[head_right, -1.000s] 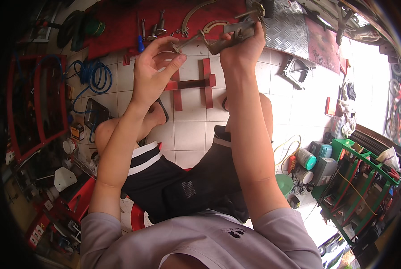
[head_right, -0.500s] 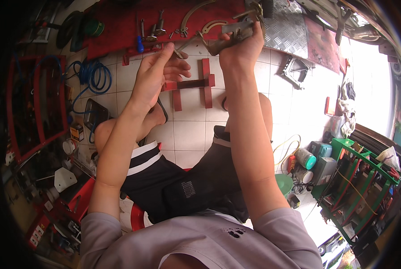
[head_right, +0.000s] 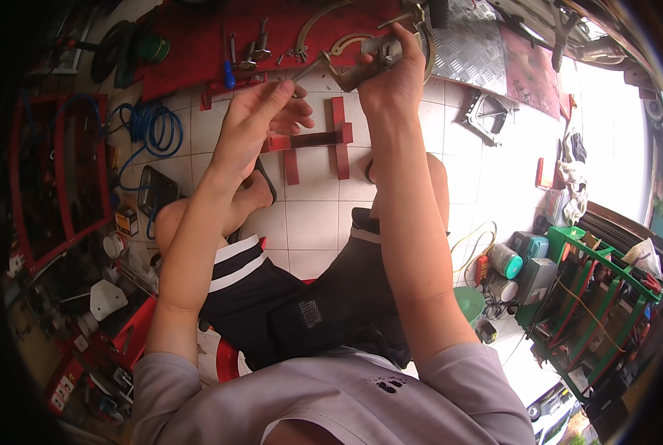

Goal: The person sits on the floor and assembles a mechanical component by hand. They insert a small metal pin into a housing, attach a curved metal bracket, and manipulate the parts to fit them together.

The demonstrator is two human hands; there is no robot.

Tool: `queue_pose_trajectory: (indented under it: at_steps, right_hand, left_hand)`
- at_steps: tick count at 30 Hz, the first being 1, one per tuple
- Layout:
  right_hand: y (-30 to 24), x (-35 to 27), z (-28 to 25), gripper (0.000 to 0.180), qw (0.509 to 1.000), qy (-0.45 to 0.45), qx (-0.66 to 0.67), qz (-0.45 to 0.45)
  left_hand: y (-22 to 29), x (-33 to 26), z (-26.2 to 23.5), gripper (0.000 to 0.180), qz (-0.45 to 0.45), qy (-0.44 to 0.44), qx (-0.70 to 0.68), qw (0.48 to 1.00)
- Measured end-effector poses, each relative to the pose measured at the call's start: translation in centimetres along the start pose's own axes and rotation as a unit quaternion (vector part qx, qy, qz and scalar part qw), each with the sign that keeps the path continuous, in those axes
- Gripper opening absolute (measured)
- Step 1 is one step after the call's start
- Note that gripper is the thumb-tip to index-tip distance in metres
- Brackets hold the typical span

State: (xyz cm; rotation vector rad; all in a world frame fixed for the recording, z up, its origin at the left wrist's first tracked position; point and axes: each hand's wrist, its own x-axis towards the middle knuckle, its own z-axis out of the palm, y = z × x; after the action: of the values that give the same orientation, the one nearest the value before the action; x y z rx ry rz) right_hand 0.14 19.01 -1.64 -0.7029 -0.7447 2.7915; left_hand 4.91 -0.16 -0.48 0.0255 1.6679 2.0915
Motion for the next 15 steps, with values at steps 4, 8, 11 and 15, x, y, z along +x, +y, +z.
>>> queue_pose_trajectory:
  at_steps: [4, 8, 11, 15]
  right_hand:
    - [0.18, -0.30, 0.25, 0.022, 1.000, -0.001, -0.021, 0.005]
    - [0.30, -0.33, 0.34, 0.022, 1.000, -0.018, -0.018, 0.004]
    - [0.35, -0.16, 0.15, 0.021, 0.998, -0.064, -0.001, -0.003]
    - [0.24, -0.02, 0.20, 0.022, 0.999, -0.048, -0.001, 0.001]
  left_hand:
    - [-0.15, 0.11, -0.14, 0.034, 0.046, 0.005, 0.024, 0.999]
    - [-0.18, 0.14, -0.30, 0.032, 0.064, 0.008, 0.044, 0.997]
    - [-0.05, 0.16, -0.24, 0.031, 0.071, 0.009, 0.042, 0.996]
    - [-0.10, 0.29, -0.35, 0.030, 0.082, 0.015, 0.023, 0.996]
